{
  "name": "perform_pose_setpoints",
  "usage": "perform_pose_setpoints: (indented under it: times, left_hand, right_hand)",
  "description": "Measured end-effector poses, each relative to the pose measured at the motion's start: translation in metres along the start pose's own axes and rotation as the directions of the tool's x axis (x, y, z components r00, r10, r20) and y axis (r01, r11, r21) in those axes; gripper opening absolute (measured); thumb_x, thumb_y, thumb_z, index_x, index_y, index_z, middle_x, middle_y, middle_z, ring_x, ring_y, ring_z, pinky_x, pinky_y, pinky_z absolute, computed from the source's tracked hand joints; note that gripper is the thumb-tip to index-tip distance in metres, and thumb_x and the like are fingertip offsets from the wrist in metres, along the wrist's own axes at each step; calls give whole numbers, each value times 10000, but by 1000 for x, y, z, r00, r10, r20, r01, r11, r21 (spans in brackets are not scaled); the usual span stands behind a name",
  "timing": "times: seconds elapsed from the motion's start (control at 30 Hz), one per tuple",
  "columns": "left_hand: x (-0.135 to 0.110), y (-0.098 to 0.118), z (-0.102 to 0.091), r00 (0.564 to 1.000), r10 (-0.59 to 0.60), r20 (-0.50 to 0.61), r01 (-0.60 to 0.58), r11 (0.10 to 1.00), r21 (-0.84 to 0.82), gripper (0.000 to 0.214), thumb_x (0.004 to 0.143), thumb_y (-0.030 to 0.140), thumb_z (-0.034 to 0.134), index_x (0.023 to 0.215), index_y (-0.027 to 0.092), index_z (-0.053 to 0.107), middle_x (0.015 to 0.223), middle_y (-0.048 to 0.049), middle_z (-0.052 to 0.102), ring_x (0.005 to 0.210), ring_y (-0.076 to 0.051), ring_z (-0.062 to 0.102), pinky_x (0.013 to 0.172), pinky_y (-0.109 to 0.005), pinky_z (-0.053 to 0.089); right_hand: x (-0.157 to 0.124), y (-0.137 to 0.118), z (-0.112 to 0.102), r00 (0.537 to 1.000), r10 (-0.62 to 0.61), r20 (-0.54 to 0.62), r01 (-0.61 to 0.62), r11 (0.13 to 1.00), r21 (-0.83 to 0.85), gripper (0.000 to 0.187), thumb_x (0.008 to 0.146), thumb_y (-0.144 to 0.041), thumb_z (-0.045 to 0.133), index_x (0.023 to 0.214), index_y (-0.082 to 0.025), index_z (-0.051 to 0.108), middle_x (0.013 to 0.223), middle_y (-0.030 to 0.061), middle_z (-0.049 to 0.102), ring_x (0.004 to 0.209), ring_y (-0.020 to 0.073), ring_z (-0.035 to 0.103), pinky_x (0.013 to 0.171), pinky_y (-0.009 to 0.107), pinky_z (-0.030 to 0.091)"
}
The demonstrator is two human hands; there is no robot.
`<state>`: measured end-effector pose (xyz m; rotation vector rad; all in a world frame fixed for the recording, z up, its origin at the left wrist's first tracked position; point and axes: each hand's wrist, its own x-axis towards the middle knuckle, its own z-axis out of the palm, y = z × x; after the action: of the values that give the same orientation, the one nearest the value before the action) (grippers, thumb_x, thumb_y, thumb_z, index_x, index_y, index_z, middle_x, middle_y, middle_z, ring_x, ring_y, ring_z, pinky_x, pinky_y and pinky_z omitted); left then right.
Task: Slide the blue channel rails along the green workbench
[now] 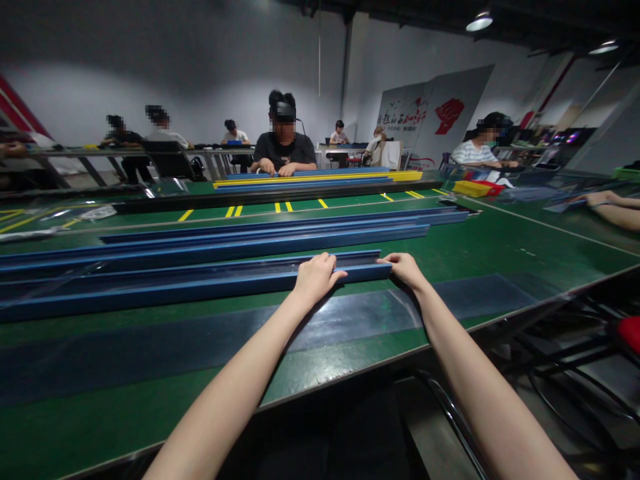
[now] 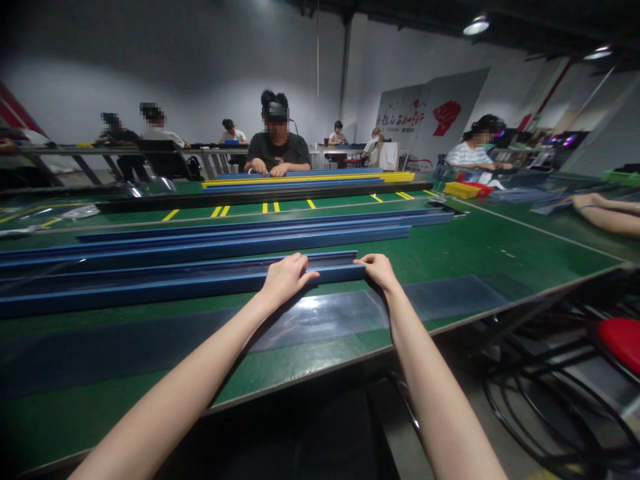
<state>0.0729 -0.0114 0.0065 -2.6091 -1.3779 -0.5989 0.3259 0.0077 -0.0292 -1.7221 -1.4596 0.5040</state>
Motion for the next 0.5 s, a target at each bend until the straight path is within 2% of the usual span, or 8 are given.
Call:
perform_pose_setpoints:
  times: [0.17, 0.37, 0.5]
  left_hand:
    - [-1, 0, 1, 1000, -8, 19, 8, 1000, -3, 288, 842, 467, 462, 875, 187, 519, 902, -42, 572, 870, -168, 546, 646, -242, 396]
    - [-2, 0, 4, 1000, 12, -7, -12, 1000, 7, 282, 847, 459, 455, 863, 183, 511, 914, -46, 578, 867, -169, 542, 646, -244, 390]
    - [-3, 0, 5, 999, 43, -23, -42, 998, 53, 280, 858, 447, 440, 870, 177, 513, 892, -49, 595, 862, -178, 542, 656, -258, 384]
  right_hand:
    - [0, 1, -2, 1000, -4, -9, 5, 1000, 6, 405, 566, -548, 603, 583, -147, 653, 567, 46, 616, 588, 149, 533, 569, 252, 361]
    - [2, 6, -3, 996, 46, -73, -44, 999, 21, 359, 598, -502, 560, 620, -157, 657, 506, 27, 579, 526, 134, 506, 534, 254, 344]
    - [2, 7, -3, 998, 44, -36, -42, 997, 59, 330, 581, -457, 577, 660, -150, 670, 547, 32, 603, 523, 127, 506, 532, 252, 358]
